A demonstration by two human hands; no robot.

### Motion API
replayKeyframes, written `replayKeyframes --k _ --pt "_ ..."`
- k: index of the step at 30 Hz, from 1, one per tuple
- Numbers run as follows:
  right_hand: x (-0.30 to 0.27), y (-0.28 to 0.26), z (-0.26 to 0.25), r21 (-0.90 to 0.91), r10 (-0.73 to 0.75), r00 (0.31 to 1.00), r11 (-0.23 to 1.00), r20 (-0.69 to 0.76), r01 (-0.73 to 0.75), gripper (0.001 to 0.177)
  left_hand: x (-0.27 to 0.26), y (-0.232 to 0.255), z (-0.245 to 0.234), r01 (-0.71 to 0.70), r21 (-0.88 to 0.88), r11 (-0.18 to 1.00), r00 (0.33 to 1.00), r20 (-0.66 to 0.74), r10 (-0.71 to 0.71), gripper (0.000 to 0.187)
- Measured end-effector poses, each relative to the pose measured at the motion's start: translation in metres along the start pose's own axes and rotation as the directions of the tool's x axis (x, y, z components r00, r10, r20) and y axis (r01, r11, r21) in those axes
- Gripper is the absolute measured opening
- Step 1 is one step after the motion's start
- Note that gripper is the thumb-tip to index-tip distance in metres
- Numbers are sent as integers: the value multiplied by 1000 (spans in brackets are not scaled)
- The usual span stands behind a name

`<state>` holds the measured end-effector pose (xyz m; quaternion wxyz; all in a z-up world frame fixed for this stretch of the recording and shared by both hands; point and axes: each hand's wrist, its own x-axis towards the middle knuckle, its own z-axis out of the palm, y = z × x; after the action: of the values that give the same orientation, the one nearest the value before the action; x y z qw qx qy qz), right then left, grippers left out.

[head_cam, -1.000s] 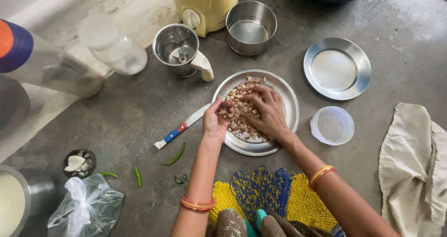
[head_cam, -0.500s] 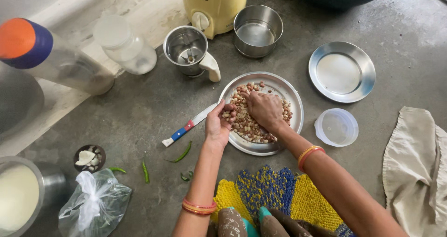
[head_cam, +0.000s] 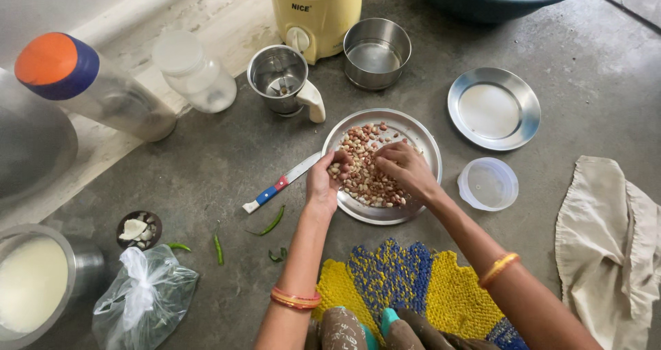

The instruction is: The person sits on the floor and rubs peanuts together to remove their skins, then transfers the peeled peanuts into a blender jar. The person continues peeling and transferring peanuts until the plate is mostly empty.

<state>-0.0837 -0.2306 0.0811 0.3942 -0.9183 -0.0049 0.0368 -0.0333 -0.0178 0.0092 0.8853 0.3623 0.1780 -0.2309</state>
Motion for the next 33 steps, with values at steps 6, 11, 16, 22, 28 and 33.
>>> replayKeyframes --k 6,11,16,22,28,33 --pt "-20 14 -29 -470 230 967 845 -111 -255 67 -3 14 -11 15 158 987 990 -141 7 31" --pt "-24 -8 -1 -119 310 950 945 21 -306 75 5 11 -16 49 135 990 992 -120 -33 30" --pt "-36 -38 -11 -148 -392 920 910 2 388 62 6 13 -27 77 106 991 994 -88 -68 28" --pt "-8 -43 12 -327 -759 549 450 349 831 42 3 15 -32 67 19 998 997 -39 -67 31" --pt "10 -24 50 -316 -613 686 610 392 726 23 -3 21 -26 71 13 997 997 -44 -71 33" --pt "5 -2 68 -449 -670 703 566 237 691 17 -2 24 -23 81 34 996 994 -69 -79 32"
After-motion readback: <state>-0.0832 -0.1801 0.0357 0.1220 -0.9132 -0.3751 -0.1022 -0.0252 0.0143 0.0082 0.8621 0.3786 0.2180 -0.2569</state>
